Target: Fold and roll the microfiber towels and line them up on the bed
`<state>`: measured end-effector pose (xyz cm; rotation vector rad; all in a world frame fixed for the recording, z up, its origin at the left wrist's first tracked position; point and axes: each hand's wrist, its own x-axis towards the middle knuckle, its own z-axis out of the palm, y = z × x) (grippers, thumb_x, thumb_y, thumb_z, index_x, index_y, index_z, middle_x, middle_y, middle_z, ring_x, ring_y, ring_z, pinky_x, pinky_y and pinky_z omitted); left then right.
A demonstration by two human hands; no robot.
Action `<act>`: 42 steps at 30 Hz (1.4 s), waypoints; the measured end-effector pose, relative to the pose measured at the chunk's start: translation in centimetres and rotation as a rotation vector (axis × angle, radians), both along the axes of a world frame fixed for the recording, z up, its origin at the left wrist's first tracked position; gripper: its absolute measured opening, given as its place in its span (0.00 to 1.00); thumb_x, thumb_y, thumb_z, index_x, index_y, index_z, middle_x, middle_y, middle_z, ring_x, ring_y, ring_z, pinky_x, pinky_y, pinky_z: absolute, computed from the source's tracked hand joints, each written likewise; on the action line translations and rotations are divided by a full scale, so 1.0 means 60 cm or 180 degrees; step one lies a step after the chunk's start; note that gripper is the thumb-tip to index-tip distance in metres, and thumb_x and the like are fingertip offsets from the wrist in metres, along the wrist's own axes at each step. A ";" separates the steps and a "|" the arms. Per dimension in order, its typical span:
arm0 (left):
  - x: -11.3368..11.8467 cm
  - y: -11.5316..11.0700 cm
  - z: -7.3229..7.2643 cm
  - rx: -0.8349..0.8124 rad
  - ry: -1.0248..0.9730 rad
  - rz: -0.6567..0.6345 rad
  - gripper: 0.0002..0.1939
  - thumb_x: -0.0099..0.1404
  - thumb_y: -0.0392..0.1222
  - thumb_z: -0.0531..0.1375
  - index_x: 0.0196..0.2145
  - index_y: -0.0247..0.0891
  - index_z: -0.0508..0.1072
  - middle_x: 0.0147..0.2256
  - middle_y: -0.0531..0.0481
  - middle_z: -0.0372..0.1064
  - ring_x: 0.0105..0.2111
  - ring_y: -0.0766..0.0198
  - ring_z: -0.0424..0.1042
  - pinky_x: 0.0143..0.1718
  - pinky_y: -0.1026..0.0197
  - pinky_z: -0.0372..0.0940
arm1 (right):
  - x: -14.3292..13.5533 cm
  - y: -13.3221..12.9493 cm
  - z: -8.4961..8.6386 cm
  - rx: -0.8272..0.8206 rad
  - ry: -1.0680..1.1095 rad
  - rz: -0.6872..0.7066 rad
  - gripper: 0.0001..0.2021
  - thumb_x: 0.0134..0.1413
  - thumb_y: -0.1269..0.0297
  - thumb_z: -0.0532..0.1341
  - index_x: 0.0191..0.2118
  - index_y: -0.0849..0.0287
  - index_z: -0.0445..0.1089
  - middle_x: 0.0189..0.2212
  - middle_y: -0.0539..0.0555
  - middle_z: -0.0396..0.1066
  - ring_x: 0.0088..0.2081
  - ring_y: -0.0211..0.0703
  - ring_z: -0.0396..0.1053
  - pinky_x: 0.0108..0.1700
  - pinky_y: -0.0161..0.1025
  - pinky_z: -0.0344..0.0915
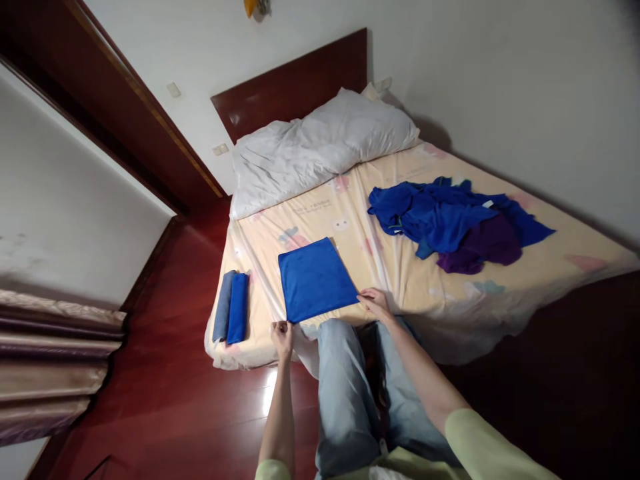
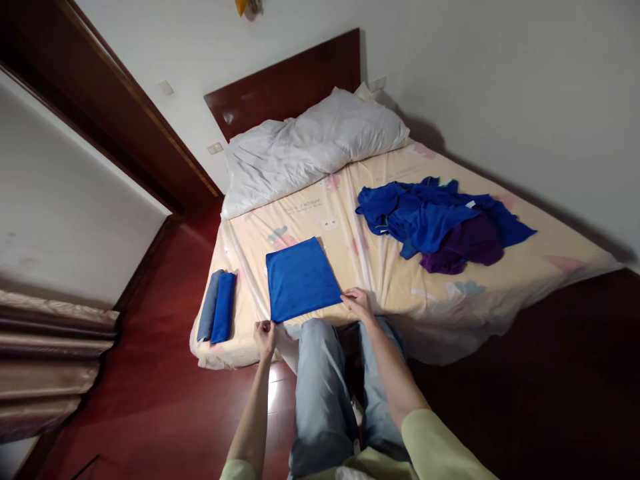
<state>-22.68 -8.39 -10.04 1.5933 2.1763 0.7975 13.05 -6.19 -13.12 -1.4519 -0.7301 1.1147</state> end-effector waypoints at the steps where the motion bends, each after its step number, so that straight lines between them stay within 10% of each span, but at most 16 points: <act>1: 0.004 0.000 -0.002 0.0040 0.0029 0.0027 0.14 0.68 0.49 0.51 0.31 0.42 0.71 0.36 0.43 0.66 0.37 0.54 0.71 0.42 0.53 0.65 | 0.000 0.002 -0.003 0.0006 0.0004 -0.0003 0.24 0.31 0.46 0.74 0.31 0.60 0.74 0.28 0.57 0.79 0.21 0.40 0.68 0.19 0.34 0.60; 12: 0.021 -0.005 0.000 0.0209 -0.0028 0.0067 0.09 0.64 0.45 0.54 0.26 0.44 0.61 0.35 0.45 0.61 0.37 0.55 0.68 0.47 0.53 0.68 | -0.003 0.006 0.002 -0.0096 -0.0429 -0.0045 0.20 0.34 0.49 0.70 0.31 0.57 0.70 0.27 0.54 0.76 0.23 0.43 0.70 0.20 0.34 0.63; 16: 0.018 0.004 0.011 0.0227 -0.0113 0.0097 0.07 0.62 0.45 0.58 0.36 0.40 0.70 0.46 0.36 0.67 0.50 0.45 0.68 0.57 0.44 0.64 | -0.009 0.000 0.014 -0.0202 -0.1006 -0.0017 0.18 0.46 0.48 0.64 0.36 0.57 0.71 0.29 0.55 0.76 0.25 0.45 0.71 0.25 0.38 0.68; 24: 0.068 0.148 0.037 0.0690 0.0413 -0.1784 0.28 0.72 0.45 0.51 0.66 0.37 0.67 0.73 0.40 0.52 0.74 0.47 0.46 0.73 0.43 0.46 | -0.069 0.053 0.077 0.0842 -0.3596 0.0757 0.24 0.71 0.60 0.48 0.64 0.59 0.69 0.65 0.65 0.65 0.66 0.55 0.62 0.67 0.55 0.59; 35: 0.069 0.230 -0.075 0.0358 0.0357 -0.1695 0.39 0.75 0.61 0.48 0.73 0.32 0.56 0.76 0.41 0.38 0.76 0.45 0.32 0.75 0.39 0.33 | -0.102 0.114 0.010 0.0370 -0.4266 0.1652 0.31 0.75 0.53 0.47 0.75 0.63 0.53 0.77 0.64 0.42 0.78 0.62 0.35 0.74 0.72 0.31; 42: 0.042 0.409 -0.114 0.0434 0.0715 -0.2080 0.55 0.71 0.75 0.29 0.71 0.21 0.53 0.76 0.42 0.38 0.73 0.51 0.10 0.70 0.35 0.15 | -0.070 0.315 0.003 0.0812 -0.4042 0.2310 0.39 0.76 0.47 0.32 0.75 0.76 0.46 0.76 0.64 0.44 0.78 0.64 0.32 0.73 0.74 0.31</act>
